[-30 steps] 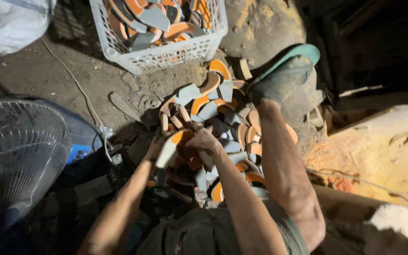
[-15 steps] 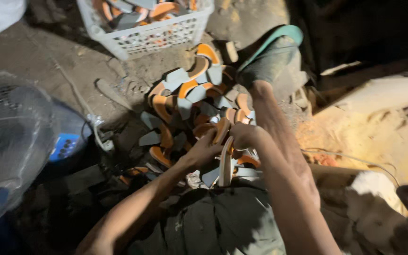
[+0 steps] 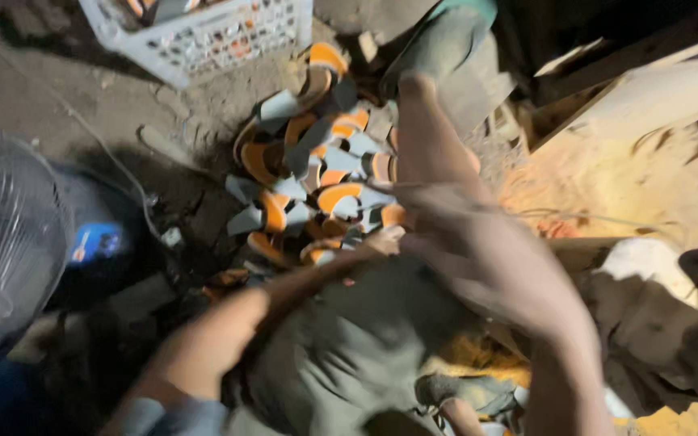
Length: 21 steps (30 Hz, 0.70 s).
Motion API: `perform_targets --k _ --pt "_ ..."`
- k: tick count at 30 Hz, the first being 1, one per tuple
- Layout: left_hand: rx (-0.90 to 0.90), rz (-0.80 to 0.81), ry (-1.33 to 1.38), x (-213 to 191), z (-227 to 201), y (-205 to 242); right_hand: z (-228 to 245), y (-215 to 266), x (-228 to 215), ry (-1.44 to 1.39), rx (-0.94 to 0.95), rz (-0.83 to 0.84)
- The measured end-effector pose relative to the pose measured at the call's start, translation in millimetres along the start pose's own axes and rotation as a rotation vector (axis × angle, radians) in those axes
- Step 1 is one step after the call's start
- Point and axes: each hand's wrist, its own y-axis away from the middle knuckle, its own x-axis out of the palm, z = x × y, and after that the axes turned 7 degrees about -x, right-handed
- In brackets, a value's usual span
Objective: The person sits on the floor and repeatedly presses orange and grey sandal soles against a rotating grinding wheel to smooth their edges. The person picks up soles from a pile, grinds them, and places them back down.
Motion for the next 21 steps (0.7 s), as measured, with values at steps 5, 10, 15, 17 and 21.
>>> perform_targets --k 5,10,15,17,21 --pt "-0.092 -0.087 -0.146 -3.2 50.0 7.5 -34.8 74.6 36.7 -0.469 -0.032 -0.989" --pt "-0.08 -0.181 -0.34 -36.5 72.5 -32.6 -118.1 -3.3 167.7 -0.516 0.097 -0.483" --pt "-0.072 -0.202 -0.474 -55.3 89.6 -67.2 -145.1 -69.0 381.5 -0.373 0.019 -0.048" --pt "-0.071 -0.216 -0.518 -70.2 91.9 -75.1 -155.3 -77.6 424.6 -0.393 0.016 -0.051" --pt "-0.076 -0.216 -0.587 -83.3 95.8 -83.1 -168.2 -103.1 439.9 -0.264 0.021 -0.021"
